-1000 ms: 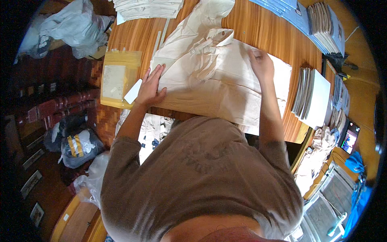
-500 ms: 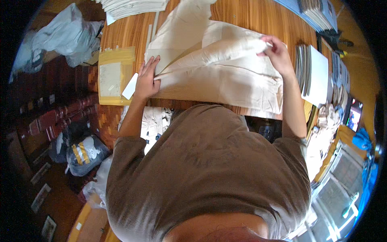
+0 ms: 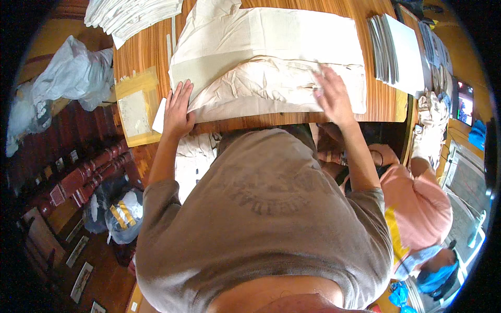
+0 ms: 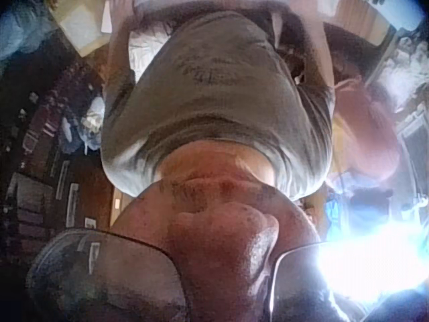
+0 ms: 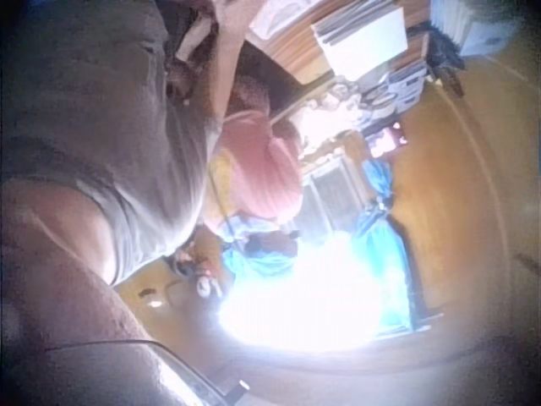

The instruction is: The person takes a textile item from a pile, lays it flat on a table, folds it into a square, places it into a clear plastic bag, seals the bag by hand, and stacks it with other bagged items.

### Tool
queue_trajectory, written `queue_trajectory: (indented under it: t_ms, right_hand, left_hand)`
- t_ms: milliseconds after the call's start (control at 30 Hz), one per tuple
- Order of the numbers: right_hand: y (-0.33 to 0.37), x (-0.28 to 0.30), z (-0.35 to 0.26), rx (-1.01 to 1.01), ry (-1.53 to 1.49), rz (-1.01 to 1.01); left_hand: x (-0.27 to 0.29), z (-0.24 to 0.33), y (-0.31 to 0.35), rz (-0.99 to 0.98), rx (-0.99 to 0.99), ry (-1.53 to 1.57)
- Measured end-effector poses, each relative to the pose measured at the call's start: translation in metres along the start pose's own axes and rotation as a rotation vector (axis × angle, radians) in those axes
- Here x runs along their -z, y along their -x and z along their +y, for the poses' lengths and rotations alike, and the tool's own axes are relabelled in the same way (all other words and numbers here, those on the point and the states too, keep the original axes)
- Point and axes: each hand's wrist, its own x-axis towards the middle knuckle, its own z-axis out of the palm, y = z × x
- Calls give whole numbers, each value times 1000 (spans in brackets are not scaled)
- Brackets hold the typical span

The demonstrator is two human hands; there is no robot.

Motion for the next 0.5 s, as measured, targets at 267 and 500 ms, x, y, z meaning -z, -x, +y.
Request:
queue_trajectory:
  t_ms: [267,500]
  right_hand:
    - [6,0,30,-217,92,134]
    - [80,3,90,-344,258,30]
  left_hand:
    - [1,-3,-2,-52,51,-3]
    - [7,-14,9,-237,76,-116]
